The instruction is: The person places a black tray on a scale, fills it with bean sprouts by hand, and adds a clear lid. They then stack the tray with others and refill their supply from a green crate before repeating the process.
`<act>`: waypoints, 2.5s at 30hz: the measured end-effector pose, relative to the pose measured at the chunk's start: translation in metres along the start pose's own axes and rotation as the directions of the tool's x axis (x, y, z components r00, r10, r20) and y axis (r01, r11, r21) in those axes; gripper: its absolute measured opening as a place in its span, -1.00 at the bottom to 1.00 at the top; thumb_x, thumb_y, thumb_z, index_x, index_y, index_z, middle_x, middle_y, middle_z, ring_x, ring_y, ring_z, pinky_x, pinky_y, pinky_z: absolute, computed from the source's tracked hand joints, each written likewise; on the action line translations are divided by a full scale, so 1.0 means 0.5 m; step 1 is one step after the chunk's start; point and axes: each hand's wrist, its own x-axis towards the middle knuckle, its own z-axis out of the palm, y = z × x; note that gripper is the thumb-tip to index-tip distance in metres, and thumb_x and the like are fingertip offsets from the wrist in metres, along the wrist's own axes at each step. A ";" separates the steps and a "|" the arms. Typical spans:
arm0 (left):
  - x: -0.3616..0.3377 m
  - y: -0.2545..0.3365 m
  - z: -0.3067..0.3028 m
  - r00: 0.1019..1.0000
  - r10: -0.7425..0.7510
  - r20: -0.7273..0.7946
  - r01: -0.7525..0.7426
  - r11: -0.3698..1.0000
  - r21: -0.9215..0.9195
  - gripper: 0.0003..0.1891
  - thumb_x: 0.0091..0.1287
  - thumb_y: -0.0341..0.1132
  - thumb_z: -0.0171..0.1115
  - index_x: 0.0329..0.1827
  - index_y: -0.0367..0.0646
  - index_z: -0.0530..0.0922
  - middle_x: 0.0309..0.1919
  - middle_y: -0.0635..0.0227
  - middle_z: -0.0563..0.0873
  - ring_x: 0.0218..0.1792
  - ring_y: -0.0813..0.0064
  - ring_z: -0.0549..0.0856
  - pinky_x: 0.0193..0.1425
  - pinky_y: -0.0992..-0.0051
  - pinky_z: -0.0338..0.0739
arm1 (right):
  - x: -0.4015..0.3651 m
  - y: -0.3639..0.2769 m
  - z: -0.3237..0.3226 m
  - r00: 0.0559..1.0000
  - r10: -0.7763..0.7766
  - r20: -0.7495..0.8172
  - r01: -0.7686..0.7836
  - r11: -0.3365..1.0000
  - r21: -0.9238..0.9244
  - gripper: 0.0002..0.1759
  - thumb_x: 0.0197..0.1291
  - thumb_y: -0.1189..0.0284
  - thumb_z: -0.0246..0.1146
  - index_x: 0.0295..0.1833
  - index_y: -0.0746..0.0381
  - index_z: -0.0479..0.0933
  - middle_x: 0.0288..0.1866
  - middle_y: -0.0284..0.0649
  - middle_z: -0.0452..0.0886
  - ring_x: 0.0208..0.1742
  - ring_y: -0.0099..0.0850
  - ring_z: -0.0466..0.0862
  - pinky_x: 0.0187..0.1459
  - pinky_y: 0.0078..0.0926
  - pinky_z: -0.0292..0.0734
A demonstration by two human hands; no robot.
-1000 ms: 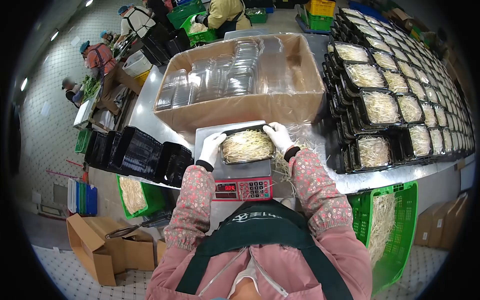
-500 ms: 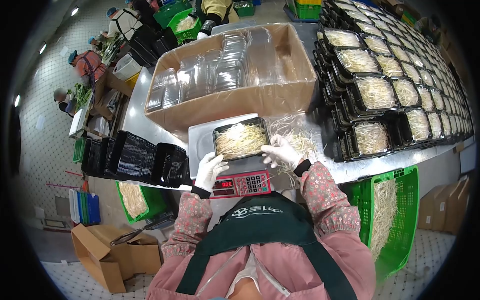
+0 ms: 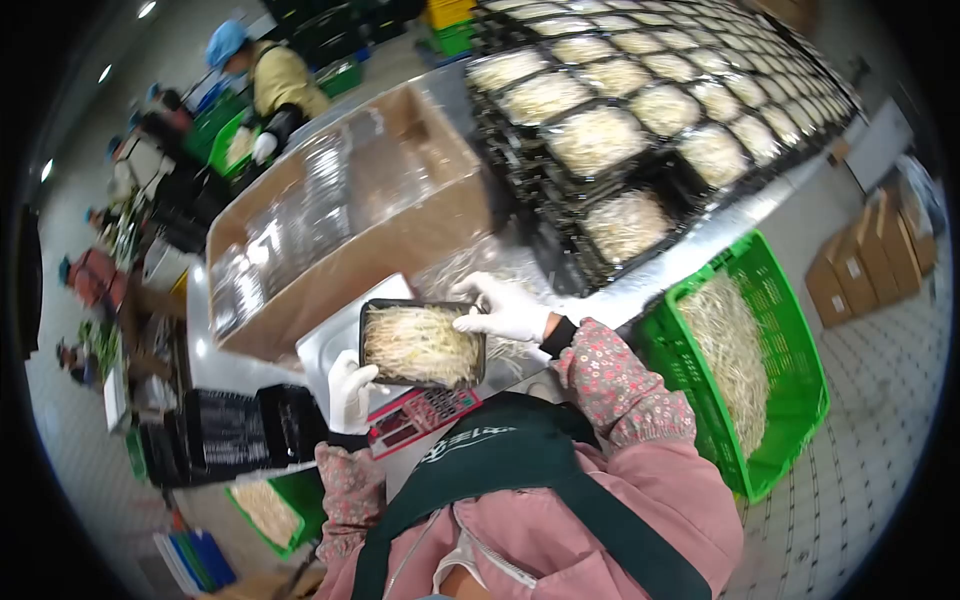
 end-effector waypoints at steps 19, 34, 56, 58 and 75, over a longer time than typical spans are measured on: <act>0.101 -0.019 0.173 0.971 0.011 0.237 -0.025 0.998 0.058 -0.66 0.46 -0.37 0.17 0.24 -0.32 0.48 -0.07 0.19 0.71 -0.16 0.47 0.73 0.00 0.50 0.63 | -0.158 0.202 -0.308 0.185 0.490 -0.852 0.255 0.813 0.523 -0.62 0.22 0.32 0.40 -0.06 0.23 0.36 -0.55 -0.33 0.49 -0.68 -0.51 0.51 -0.67 -0.43 0.60; -0.125 -0.034 -0.424 0.644 0.591 -0.487 0.488 0.173 0.856 -0.47 0.44 -0.13 0.16 0.34 -0.34 0.44 0.29 -0.14 0.52 0.31 -0.01 0.51 0.40 0.20 0.37 | -0.216 0.266 0.015 0.533 0.590 -0.606 0.095 0.670 0.736 -0.80 0.46 0.33 0.15 0.04 0.20 0.54 -0.50 -0.37 0.52 -0.68 -0.61 0.41 -0.65 -0.63 0.42; -0.158 0.023 -0.382 0.319 0.727 -0.608 0.035 0.632 0.774 -0.80 0.18 -0.46 0.50 -0.37 -0.25 0.57 -0.43 0.50 0.62 -0.39 0.68 0.52 -0.26 0.59 0.50 | -0.055 0.136 0.266 0.878 0.318 -0.357 -0.138 0.884 0.447 -0.77 0.38 0.49 0.23 0.11 0.20 0.50 -0.21 -0.38 0.57 -0.32 -0.67 0.49 -0.32 -0.71 0.43; -0.107 0.059 -0.330 0.296 0.733 -0.613 -0.235 0.678 0.697 -0.87 0.28 -0.53 0.40 -0.22 -0.27 0.59 -0.36 0.54 0.64 -0.35 0.73 0.54 -0.23 0.66 0.50 | -0.070 0.123 0.258 0.863 0.300 -0.408 -0.181 0.935 0.304 -0.67 0.36 0.45 0.26 0.20 0.22 0.47 -0.04 -0.30 0.58 -0.13 -0.55 0.55 -0.06 -0.58 0.49; 0.099 -0.036 0.060 0.886 0.445 -0.127 -0.389 0.865 0.317 -0.84 0.33 -0.57 0.29 -0.05 -0.29 0.62 -0.21 0.48 0.66 -0.22 0.68 0.58 -0.08 0.59 0.49 | -0.167 0.192 0.224 0.556 0.749 -0.361 -0.173 0.529 0.830 -0.78 0.36 0.37 0.26 -0.01 0.27 0.62 -0.33 -0.39 0.65 -0.36 -0.67 0.57 -0.32 -0.69 0.48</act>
